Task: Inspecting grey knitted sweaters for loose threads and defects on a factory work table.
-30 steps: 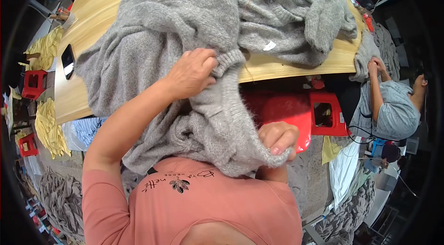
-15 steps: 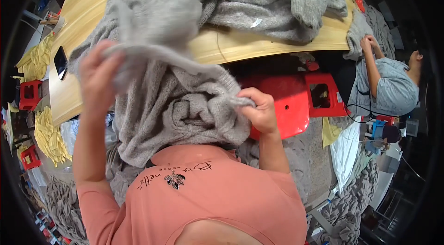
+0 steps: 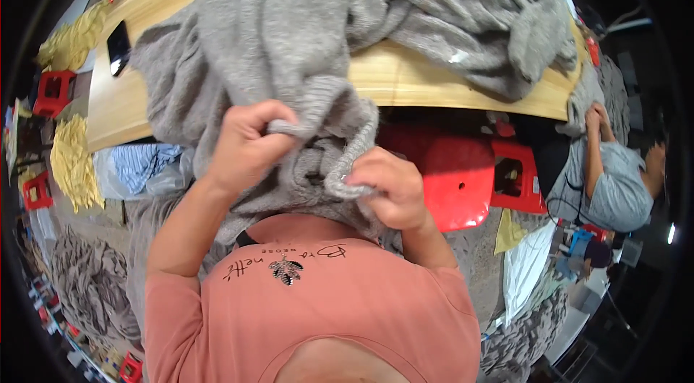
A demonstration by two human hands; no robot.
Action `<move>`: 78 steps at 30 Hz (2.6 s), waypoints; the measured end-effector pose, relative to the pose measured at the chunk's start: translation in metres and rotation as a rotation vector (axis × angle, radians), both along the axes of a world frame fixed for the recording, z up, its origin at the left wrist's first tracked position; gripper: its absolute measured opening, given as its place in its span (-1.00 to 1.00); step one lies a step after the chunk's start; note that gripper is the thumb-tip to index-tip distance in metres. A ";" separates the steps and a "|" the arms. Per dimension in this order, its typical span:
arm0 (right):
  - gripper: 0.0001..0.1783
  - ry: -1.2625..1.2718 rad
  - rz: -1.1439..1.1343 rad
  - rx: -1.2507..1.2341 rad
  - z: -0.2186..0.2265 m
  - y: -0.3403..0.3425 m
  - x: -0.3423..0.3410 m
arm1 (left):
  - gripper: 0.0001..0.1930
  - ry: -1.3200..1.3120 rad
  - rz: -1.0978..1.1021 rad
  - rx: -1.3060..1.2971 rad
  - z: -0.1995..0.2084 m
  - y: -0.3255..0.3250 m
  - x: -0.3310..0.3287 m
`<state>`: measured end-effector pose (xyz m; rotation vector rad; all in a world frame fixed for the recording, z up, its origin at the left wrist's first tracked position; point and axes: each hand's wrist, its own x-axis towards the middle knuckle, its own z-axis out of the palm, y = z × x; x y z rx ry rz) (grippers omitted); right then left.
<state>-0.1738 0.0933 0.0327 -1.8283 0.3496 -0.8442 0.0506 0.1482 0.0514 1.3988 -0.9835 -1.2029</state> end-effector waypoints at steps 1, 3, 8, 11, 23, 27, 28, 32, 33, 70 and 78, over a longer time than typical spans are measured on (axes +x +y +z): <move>-0.69 -0.002 0.021 -0.088 0.003 0.001 0.009 | -0.89 0.028 -0.047 -0.027 0.000 0.000 -0.002; -0.63 -0.052 -0.044 -0.154 0.005 0.001 0.029 | -0.87 0.065 -0.084 -0.054 0.002 0.001 -0.003; -0.59 0.213 -0.118 -0.335 0.006 0.000 0.059 | -0.85 -0.012 -0.154 -0.082 0.001 0.014 0.006; -0.62 0.178 -0.085 -0.355 0.002 0.002 0.061 | -0.86 -0.108 -0.137 -0.105 -0.004 0.021 0.008; -0.62 -0.043 -0.124 -0.562 0.007 0.017 0.064 | -0.94 0.186 -0.007 -0.093 -0.004 0.017 0.010; -0.72 -0.031 -0.007 -0.726 0.009 0.020 0.063 | -0.96 0.048 -0.062 -0.101 -0.006 0.012 0.003; -0.74 -0.018 -0.026 -0.794 0.007 0.019 0.064 | -0.97 0.064 -0.091 -0.122 -0.006 0.012 0.001; -0.73 -0.045 -0.158 -0.869 0.003 0.016 0.064 | -0.95 0.261 -0.171 -0.092 -0.007 0.013 0.003; -0.72 -0.048 -0.215 -0.891 0.001 0.016 0.064 | -0.95 0.263 -0.172 -0.096 -0.007 0.014 0.004; -0.62 0.006 -0.287 -0.524 -0.008 0.006 0.084 | -0.70 -0.825 0.234 -0.721 -0.014 0.030 -0.013; -0.79 0.112 -0.036 0.125 0.005 -0.002 0.071 | -0.67 -0.821 0.202 -0.861 -0.015 0.025 -0.009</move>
